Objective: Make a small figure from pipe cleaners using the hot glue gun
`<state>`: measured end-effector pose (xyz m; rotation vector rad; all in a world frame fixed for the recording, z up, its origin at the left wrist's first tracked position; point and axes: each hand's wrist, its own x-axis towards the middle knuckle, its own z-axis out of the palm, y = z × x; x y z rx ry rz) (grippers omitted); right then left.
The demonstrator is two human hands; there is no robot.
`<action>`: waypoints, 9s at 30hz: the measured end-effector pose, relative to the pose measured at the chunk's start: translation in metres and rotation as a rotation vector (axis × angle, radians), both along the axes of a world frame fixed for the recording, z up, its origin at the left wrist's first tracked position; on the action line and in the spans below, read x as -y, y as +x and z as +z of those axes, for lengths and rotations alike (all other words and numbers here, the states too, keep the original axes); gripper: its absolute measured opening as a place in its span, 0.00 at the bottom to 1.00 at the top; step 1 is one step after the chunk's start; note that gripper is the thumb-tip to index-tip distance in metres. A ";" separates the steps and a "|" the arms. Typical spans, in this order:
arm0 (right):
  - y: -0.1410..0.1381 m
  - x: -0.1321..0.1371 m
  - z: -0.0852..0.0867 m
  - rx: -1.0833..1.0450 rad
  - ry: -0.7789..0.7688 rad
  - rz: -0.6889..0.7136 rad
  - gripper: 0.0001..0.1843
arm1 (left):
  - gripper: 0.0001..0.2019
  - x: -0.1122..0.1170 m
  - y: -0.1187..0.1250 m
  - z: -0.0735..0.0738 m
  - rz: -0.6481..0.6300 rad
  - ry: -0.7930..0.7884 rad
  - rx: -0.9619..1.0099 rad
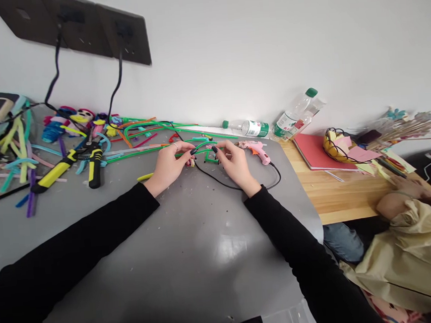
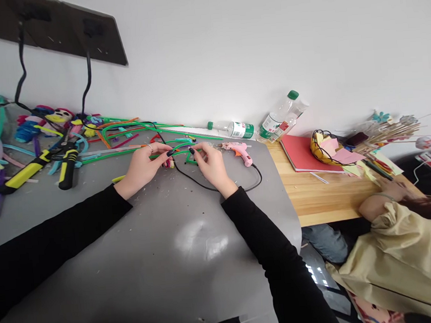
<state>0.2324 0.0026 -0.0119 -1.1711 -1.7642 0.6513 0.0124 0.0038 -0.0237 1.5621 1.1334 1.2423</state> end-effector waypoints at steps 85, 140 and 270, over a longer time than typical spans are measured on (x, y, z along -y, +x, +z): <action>0.002 -0.002 0.007 -0.213 -0.357 0.210 0.30 | 0.09 0.001 0.002 0.004 -0.059 0.026 0.071; 0.000 0.008 0.007 0.203 -0.028 0.202 0.10 | 0.13 0.005 0.004 0.002 -0.151 0.148 -0.180; -0.004 0.012 0.012 0.256 -0.091 0.369 0.17 | 0.11 0.014 0.005 0.006 -0.013 0.333 -0.216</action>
